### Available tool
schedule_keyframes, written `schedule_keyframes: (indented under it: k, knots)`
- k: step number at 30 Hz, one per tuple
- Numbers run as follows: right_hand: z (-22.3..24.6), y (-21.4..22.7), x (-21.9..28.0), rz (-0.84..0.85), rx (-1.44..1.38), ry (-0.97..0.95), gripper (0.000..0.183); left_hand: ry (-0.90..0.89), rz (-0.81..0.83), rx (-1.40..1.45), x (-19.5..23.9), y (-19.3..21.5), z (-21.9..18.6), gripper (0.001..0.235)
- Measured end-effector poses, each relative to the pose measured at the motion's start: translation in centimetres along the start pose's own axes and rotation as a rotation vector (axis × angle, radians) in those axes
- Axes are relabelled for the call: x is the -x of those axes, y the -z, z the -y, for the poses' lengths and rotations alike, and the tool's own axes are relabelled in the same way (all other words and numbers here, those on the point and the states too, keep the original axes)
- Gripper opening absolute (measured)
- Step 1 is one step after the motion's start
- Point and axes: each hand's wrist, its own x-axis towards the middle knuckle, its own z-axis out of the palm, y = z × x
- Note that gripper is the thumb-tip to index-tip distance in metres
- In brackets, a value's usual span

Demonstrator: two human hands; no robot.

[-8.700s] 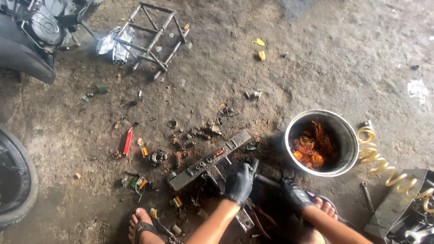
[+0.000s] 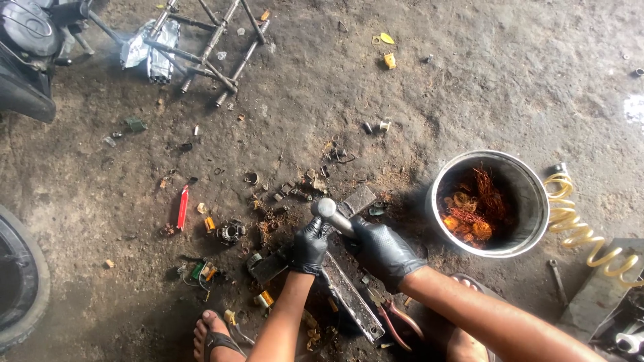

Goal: The person uses a hammer to strike a small metal part held in their gloved hands. They repeatedly hit the part on a metal block, occasionally pausing to inspect it before continuing the hammering process.

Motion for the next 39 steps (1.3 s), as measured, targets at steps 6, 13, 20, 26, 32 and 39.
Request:
schedule_keyframes:
  k: [6,13,20,26,32,39]
  knots:
    - [-5.5,-3.6,-1.4,-0.03,-0.089,0.054,0.013,-0.22,-0.118,0.042,0.5,0.2,-1.0,0.01]
    - [0.3,0.2,0.7,-0.005,-0.009,-0.013,0.016,-0.215,-0.072,-0.045,0.9,0.1,-0.4,0.014]
    - [-3.7,-3.0,-0.2,0.118,-0.738,-0.476,0.041,-0.324,-0.188,-0.114,0.4,0.4,-1.1,0.008]
    - [-3.7,-2.1,1.1,0.0,-0.547,-0.265,0.024,-0.319,-0.077,-0.022,0.6,0.6,-1.0,0.003]
    - [-3.7,-1.4,0.7,-0.036,-0.017,0.031,0.015,-0.412,-0.132,-0.117,-0.3,1.9,-2.7,0.018]
    - [-5.5,-2.8,0.4,0.019,-0.518,-0.614,0.048,-0.245,-0.026,-0.107,0.9,0.3,-0.5,0.023]
